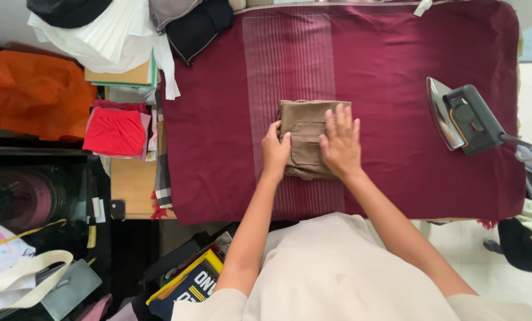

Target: The person irons several clothing items on a maroon-covered ironing board. They iron a pair of beige shorts, a gray and teal t-shirt, a pink tank top, and a yellow tank top, folding each item after ironing and placing it aside.

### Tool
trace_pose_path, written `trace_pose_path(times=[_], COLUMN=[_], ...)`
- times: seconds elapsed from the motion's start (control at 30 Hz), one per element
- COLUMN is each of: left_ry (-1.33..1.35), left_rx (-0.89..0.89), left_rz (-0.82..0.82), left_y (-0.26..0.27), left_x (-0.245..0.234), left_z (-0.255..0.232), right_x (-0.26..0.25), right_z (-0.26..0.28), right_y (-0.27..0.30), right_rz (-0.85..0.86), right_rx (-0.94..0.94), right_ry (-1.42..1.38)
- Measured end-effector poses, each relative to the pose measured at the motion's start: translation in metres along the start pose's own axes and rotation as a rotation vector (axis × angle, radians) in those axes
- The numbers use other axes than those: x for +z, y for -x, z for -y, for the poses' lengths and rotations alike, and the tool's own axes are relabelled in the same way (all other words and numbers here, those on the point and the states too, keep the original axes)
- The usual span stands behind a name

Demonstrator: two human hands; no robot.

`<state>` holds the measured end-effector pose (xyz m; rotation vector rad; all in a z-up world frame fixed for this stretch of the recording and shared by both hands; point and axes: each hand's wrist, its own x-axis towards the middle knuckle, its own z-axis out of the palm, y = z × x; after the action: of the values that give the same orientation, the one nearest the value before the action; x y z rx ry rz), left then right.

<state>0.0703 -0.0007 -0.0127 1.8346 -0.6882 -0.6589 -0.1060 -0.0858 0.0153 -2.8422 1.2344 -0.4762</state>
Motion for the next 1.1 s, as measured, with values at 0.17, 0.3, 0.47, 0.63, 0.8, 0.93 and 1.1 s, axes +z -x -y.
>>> trace_pose_path(times=[0.17,0.3,0.47,0.63,0.8,0.93,1.1], left_ry=[-0.673,-0.673,-0.344,-0.016,0.349,0.484,0.795], left_rx=[0.282,-0.021,-0.116,-0.249,-0.32,-0.446,-0.459], left_rz=[-0.203,-0.134,-0.19,-0.299,-0.534,-0.84,-1.181], left_y=[0.032,0.044,0.066,0.134,0.238,0.348,0.447], left_x=[0.008,0.01,0.005,-0.008,-0.04,-0.068,-0.095], left_z=[-0.023,-0.001,0.029,0.063,0.107,0.139,0.162], right_x=[0.039,0.036,0.016,0.011,0.007,0.007,0.036], right_z=[-0.007,-0.05,-0.083,-0.07,0.015,0.125,0.287], right_y=[0.003,0.006,-0.005,0.004,0.022,0.049,0.103], right_rz=[0.153,0.061,0.602,0.901,1.09,1.261,1.308], right_rx=[0.042,0.269,0.748,0.483,0.156,-0.265,-0.78], right_ry=[-0.099,-0.417,-1.035,-1.147,-0.994,-0.994,-0.956])
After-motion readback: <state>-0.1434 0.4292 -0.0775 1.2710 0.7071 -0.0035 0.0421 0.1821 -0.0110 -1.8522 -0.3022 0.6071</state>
